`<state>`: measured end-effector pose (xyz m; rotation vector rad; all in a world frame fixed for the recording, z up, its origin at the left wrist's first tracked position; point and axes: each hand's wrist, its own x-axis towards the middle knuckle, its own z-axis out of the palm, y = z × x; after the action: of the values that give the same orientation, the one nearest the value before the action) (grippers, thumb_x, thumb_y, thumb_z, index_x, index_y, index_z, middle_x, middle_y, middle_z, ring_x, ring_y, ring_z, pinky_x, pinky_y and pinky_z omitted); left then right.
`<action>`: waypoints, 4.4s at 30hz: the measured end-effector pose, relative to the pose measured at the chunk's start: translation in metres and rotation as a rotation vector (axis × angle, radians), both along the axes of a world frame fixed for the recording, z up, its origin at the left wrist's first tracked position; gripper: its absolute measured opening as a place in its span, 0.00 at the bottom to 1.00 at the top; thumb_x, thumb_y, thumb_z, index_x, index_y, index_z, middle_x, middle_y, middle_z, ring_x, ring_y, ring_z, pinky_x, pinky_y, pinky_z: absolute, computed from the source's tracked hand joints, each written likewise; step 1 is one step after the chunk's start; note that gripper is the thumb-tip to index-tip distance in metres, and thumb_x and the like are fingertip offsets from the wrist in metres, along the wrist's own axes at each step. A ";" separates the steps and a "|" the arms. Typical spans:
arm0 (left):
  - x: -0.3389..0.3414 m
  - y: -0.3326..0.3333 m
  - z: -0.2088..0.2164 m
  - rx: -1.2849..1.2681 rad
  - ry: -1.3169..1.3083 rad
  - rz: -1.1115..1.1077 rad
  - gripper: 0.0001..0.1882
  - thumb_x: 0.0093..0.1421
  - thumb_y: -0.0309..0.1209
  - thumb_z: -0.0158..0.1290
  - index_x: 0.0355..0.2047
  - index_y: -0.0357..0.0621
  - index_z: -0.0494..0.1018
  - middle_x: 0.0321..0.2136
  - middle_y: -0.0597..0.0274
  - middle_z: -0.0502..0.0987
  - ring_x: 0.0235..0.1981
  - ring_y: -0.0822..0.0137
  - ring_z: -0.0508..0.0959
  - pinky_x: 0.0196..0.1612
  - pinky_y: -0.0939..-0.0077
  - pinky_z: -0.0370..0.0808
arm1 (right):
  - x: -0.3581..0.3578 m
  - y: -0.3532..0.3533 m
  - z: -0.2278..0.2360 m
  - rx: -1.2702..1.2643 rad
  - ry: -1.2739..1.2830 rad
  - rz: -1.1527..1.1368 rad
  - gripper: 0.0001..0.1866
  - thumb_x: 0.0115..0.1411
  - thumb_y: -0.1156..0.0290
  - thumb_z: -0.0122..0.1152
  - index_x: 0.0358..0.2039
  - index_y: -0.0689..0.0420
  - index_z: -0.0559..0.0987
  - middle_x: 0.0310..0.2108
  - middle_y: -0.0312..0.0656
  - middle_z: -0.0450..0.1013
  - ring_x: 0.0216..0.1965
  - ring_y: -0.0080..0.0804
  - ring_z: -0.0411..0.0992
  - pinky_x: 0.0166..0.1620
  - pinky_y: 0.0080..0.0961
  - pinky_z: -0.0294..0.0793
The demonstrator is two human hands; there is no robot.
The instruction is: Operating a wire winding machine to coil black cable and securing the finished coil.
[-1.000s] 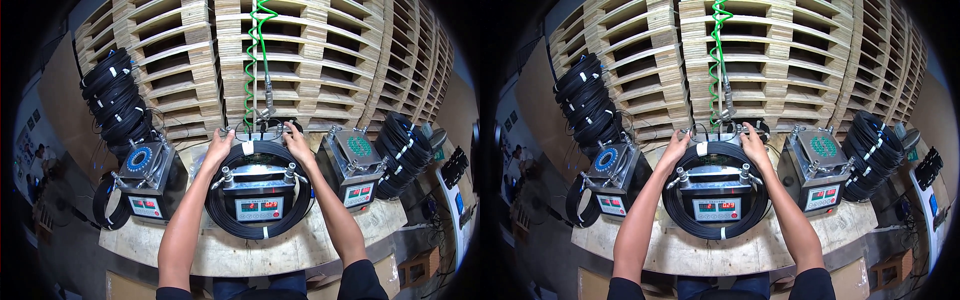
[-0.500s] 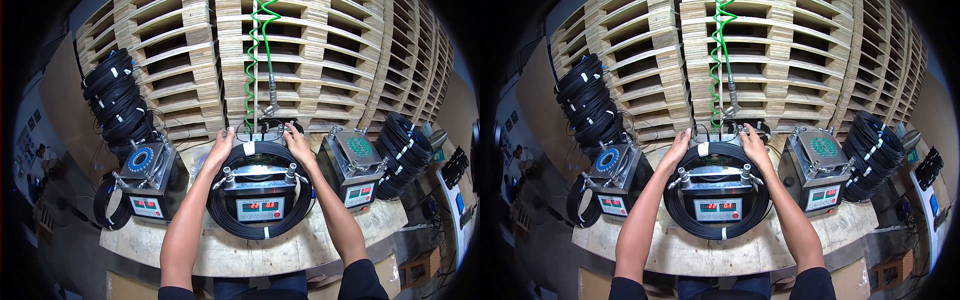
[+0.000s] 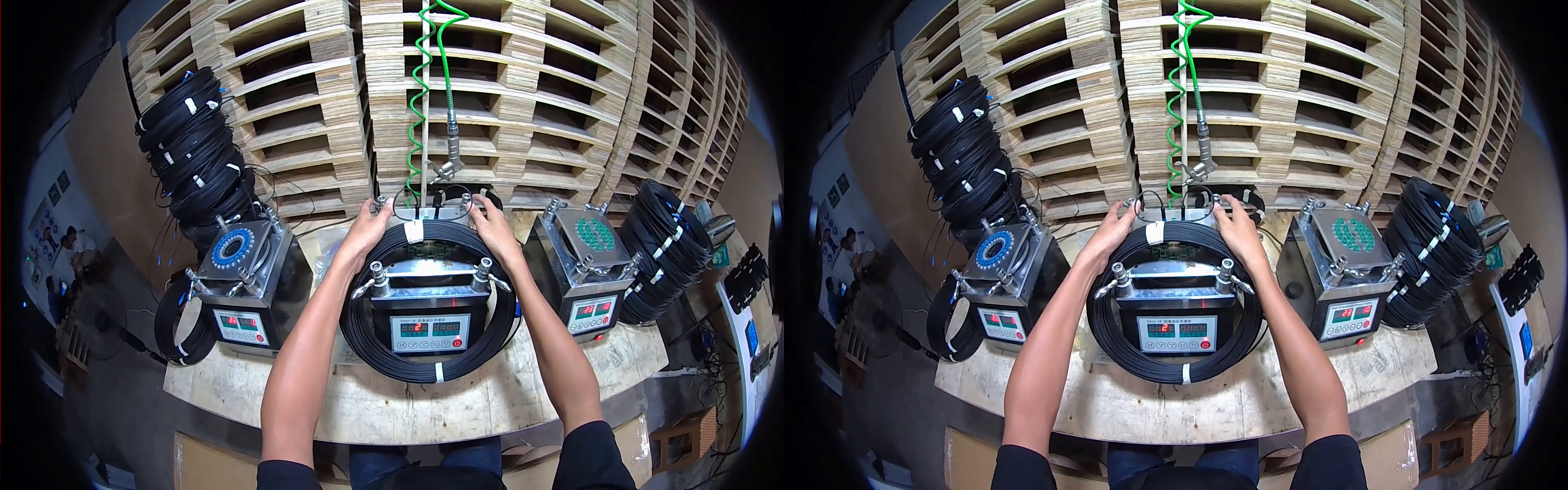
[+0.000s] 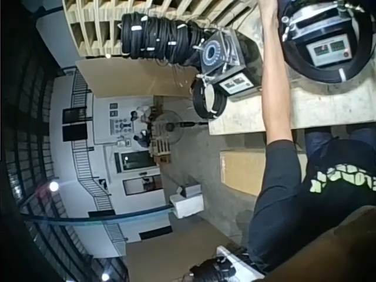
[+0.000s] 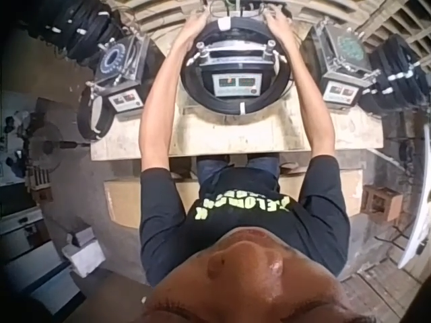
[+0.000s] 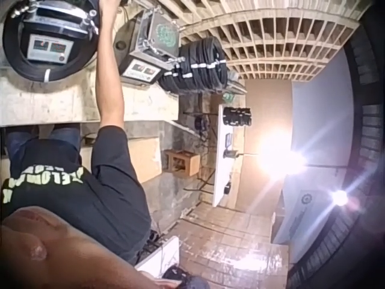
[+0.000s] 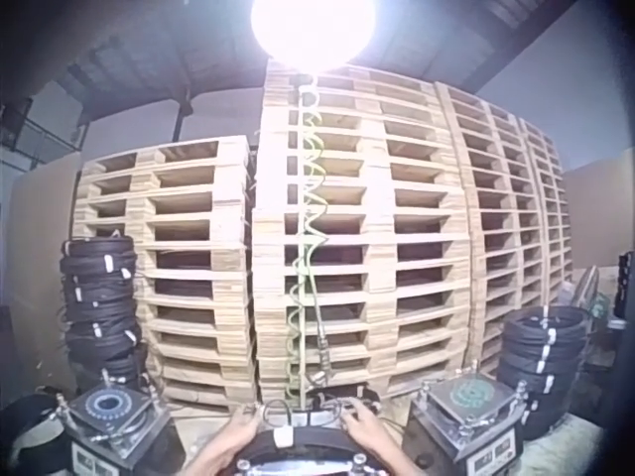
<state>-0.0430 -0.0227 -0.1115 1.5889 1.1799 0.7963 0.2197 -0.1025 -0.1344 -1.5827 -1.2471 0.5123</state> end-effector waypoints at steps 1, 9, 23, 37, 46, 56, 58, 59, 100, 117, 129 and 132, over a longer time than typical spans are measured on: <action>0.001 -0.001 0.002 0.000 -0.015 0.002 0.53 0.64 0.65 0.46 0.72 0.34 0.44 0.66 0.31 0.60 0.70 0.47 0.58 0.70 0.62 0.55 | 0.000 0.001 0.002 0.020 -0.045 -0.004 0.29 0.68 0.52 0.53 0.63 0.55 0.69 0.49 0.60 0.77 0.51 0.51 0.76 0.57 0.38 0.71; 0.006 -0.001 0.001 0.032 0.002 0.031 0.54 0.64 0.68 0.43 0.72 0.34 0.46 0.66 0.32 0.60 0.70 0.46 0.58 0.70 0.61 0.55 | 0.018 0.009 -0.017 0.124 -0.097 0.032 0.26 0.68 0.56 0.53 0.61 0.56 0.71 0.56 0.55 0.74 0.58 0.51 0.72 0.60 0.36 0.69; 0.000 -0.002 -0.003 0.175 0.136 0.129 0.49 0.65 0.65 0.41 0.70 0.35 0.53 0.63 0.29 0.64 0.67 0.41 0.63 0.68 0.58 0.59 | 0.007 0.003 -0.006 0.051 0.056 0.026 0.25 0.69 0.57 0.52 0.60 0.61 0.70 0.47 0.52 0.77 0.44 0.40 0.79 0.49 0.33 0.75; 0.008 -0.014 0.007 0.329 0.189 0.155 0.40 0.70 0.58 0.40 0.66 0.34 0.59 0.58 0.30 0.70 0.62 0.42 0.69 0.65 0.60 0.63 | 0.057 0.090 -0.019 -0.152 0.322 -0.125 0.24 0.62 0.53 0.67 0.17 0.58 0.74 0.15 0.35 0.69 0.12 0.23 0.62 0.16 0.22 0.63; -0.001 -0.016 0.009 0.342 0.195 0.162 0.39 0.69 0.57 0.41 0.66 0.35 0.59 0.57 0.30 0.71 0.62 0.42 0.70 0.64 0.61 0.63 | 0.042 0.067 -0.007 -0.114 0.477 -0.101 0.15 0.65 0.59 0.60 0.49 0.52 0.82 0.29 0.29 0.72 0.24 0.20 0.66 0.27 0.19 0.69; 0.007 -0.012 0.003 0.308 0.186 0.160 0.37 0.69 0.54 0.43 0.66 0.35 0.60 0.55 0.31 0.72 0.61 0.42 0.71 0.63 0.61 0.64 | 0.059 0.083 -0.014 0.249 0.086 -0.275 0.24 0.55 0.61 0.66 0.48 0.63 0.80 0.35 0.56 0.81 0.39 0.39 0.81 0.42 0.34 0.80; -0.015 -0.010 0.005 0.290 0.206 0.204 0.36 0.69 0.53 0.44 0.65 0.36 0.60 0.55 0.31 0.73 0.61 0.43 0.72 0.63 0.61 0.65 | 0.009 0.068 0.017 0.055 -0.084 -0.099 0.31 0.49 0.55 0.71 0.48 0.64 0.79 0.37 0.61 0.79 0.45 0.52 0.79 0.50 0.39 0.77; -0.010 -0.010 0.006 0.263 0.206 0.199 0.36 0.68 0.53 0.44 0.65 0.36 0.61 0.55 0.31 0.73 0.60 0.43 0.72 0.63 0.62 0.65 | 0.002 0.063 0.012 0.058 -0.220 -0.116 0.31 0.50 0.57 0.72 0.50 0.64 0.78 0.41 0.61 0.78 0.47 0.53 0.77 0.52 0.39 0.75; 0.019 0.082 -0.044 -0.422 -0.636 0.270 0.12 0.60 0.38 0.66 0.38 0.49 0.77 0.30 0.72 0.80 0.35 0.70 0.75 0.41 0.58 0.71 | 0.007 -0.013 0.005 0.093 -0.142 0.057 0.18 0.66 0.72 0.43 0.52 0.63 0.76 0.35 0.41 0.75 0.34 0.25 0.73 0.43 0.24 0.73; -0.012 0.107 -0.059 0.102 -0.302 0.228 0.29 0.74 0.46 0.32 0.45 0.44 0.82 0.34 0.60 0.80 0.32 0.71 0.77 0.32 0.67 0.76 | -0.031 -0.015 0.013 0.097 -0.121 0.019 0.20 0.63 0.67 0.49 0.53 0.61 0.76 0.29 0.47 0.77 0.34 0.34 0.76 0.42 0.31 0.74; -0.086 -0.134 -0.017 1.050 0.213 0.073 0.11 0.64 0.34 0.56 0.42 0.39 0.77 0.28 0.56 0.77 0.25 0.58 0.75 0.31 0.67 0.72 | 0.004 -0.007 0.004 0.213 -0.199 -0.040 0.18 0.63 0.67 0.51 0.50 0.60 0.79 0.32 0.51 0.80 0.35 0.37 0.80 0.43 0.32 0.76; -0.101 -0.143 -0.030 1.187 0.435 0.004 0.14 0.63 0.30 0.57 0.48 0.41 0.75 0.32 0.54 0.77 0.30 0.53 0.77 0.34 0.63 0.74 | 0.002 -0.009 0.005 0.221 -0.222 -0.069 0.18 0.63 0.67 0.51 0.49 0.60 0.80 0.30 0.52 0.80 0.35 0.40 0.80 0.43 0.33 0.76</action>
<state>-0.1445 -0.1662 -0.1420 2.8299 1.0167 1.3190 0.2217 -0.1119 -0.1295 -1.5172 -1.3585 0.1511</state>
